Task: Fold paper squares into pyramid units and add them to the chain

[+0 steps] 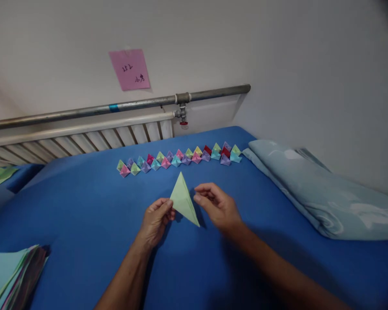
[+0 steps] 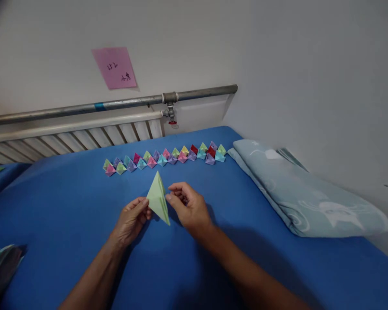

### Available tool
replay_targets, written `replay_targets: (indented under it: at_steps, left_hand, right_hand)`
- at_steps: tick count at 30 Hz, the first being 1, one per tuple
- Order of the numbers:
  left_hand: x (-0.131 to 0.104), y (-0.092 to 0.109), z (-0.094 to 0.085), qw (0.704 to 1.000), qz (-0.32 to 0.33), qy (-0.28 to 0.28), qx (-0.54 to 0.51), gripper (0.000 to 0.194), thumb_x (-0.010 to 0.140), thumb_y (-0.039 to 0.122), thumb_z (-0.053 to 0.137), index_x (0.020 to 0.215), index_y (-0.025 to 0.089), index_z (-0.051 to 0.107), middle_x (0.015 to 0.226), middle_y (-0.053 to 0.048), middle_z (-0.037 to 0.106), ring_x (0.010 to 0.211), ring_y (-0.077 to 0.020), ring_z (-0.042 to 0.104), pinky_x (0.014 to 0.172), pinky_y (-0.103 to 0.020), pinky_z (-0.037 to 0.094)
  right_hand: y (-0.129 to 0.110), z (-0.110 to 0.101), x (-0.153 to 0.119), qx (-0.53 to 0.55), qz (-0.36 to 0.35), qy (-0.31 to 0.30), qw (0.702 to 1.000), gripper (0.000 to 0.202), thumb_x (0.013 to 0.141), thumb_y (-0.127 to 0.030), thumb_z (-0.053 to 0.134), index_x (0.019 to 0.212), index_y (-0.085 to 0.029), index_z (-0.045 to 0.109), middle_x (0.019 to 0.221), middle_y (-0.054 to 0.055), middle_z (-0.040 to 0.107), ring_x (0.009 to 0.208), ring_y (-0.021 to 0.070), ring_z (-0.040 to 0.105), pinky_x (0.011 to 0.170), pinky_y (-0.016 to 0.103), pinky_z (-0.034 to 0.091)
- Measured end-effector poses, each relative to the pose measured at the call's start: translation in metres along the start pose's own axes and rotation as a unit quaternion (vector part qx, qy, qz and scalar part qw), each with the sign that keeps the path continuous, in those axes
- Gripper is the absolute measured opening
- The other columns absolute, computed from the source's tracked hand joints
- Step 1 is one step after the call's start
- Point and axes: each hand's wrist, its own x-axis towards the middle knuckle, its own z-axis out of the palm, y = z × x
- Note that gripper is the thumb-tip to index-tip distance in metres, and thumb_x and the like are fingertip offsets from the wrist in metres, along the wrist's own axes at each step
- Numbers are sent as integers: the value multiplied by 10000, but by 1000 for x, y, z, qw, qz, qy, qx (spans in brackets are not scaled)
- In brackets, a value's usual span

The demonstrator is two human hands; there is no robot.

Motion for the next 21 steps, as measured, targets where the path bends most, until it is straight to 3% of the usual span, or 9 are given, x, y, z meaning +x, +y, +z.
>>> replay_targets:
  at_steps: [5, 10, 16, 21]
  left_hand:
    - [1, 5, -6, 997, -47, -8, -60, 374, 537, 354, 879, 607, 131, 588, 497, 40, 563, 451, -50, 498, 463, -164, 416]
    - [-6, 3, -3, 995, -78, -38, -56, 373, 556, 364, 874, 587, 129, 586, 479, 38, 563, 430, -41, 489, 454, -155, 401]
    - [-16, -4, -1, 993, -95, -71, -14, 353, 590, 381, 848, 606, 136, 594, 490, 26, 583, 436, -60, 510, 476, -181, 411]
    - [-19, -2, -1, 993, -95, -75, -14, 373, 583, 392, 847, 589, 140, 572, 477, 26, 571, 432, -63, 496, 478, -189, 398]
  right_hand:
    - [-8, -7, -6, -61, -60, 0, 996, 105, 843, -288, 566, 893, -219, 629, 792, 8, 630, 696, 127, 576, 667, 265, 487]
    - [-7, -5, -8, -84, -150, -24, 985, 125, 855, -239, 564, 948, -228, 647, 1011, 54, 637, 901, 157, 604, 725, 278, 501]
    - [-13, -3, -11, -87, -148, -32, 985, 118, 863, -205, 531, 898, -220, 643, 1027, 53, 621, 935, 156, 604, 791, 291, 495]
    - [-15, -1, -13, -70, -84, -48, 993, 113, 857, -200, 500, 835, -206, 611, 812, 15, 621, 725, 126, 575, 683, 256, 482]
